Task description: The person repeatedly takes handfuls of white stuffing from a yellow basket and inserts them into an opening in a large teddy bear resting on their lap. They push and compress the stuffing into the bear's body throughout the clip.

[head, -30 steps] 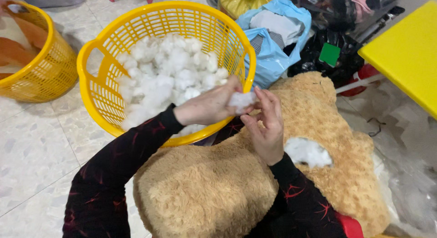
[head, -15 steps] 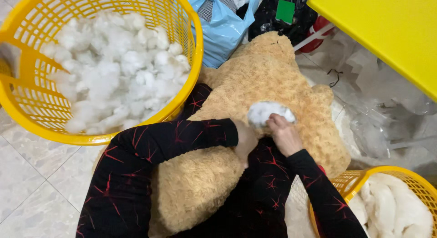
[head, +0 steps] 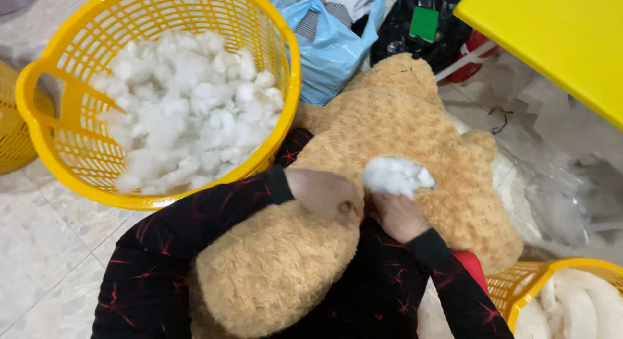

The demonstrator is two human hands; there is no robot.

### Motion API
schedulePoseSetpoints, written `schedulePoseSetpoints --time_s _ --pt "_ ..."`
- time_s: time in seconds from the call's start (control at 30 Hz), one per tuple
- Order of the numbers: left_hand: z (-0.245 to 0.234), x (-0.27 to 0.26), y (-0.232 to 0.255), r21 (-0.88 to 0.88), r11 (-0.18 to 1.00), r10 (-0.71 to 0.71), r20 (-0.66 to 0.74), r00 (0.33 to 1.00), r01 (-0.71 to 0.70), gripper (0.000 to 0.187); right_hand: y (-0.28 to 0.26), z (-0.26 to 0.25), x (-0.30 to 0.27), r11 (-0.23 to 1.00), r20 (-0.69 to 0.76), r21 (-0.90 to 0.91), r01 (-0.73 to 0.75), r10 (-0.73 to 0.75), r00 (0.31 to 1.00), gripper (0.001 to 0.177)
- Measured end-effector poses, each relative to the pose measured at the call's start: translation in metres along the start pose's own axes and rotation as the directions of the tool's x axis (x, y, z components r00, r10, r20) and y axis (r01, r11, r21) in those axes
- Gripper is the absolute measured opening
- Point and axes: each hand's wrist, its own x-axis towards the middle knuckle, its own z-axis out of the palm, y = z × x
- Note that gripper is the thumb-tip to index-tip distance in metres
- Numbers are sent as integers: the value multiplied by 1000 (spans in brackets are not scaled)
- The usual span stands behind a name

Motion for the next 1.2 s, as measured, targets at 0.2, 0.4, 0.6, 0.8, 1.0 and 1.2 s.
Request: schedulePoseSetpoints --time_s 0.2,0.4,0.6,0.8,1.0,1.2 --pt "-82 -128 -89 -57 962 -236 -661 713 265 24 7 -13 -13 970 -134 -224 -96 67 989 23" --pt "-80 -173 -227 -34 806 -341 -843 416 591 17 -5 19 13 942 249 -326 74 10 968 46" --pt "-56 -103 -346 276 671 -79 -896 436 688 50 -44 -41 10 899 16 -404 -172 195 981 67" --pt "-61 -82 -377 86 537 -450 -812 371 839 14 -92 -85 24 938 -183 -343 -46 -19 983 55" --pt "-105 -167 -290 -9 876 -261 -850 457 483 31 -125 -93 29 991 -438 -98 -87 35 898 35" --pt "-109 -205 -159 -108 886 -300 -876 378 452 29 -162 -94 48 973 -614 59 223 -141 777 38"
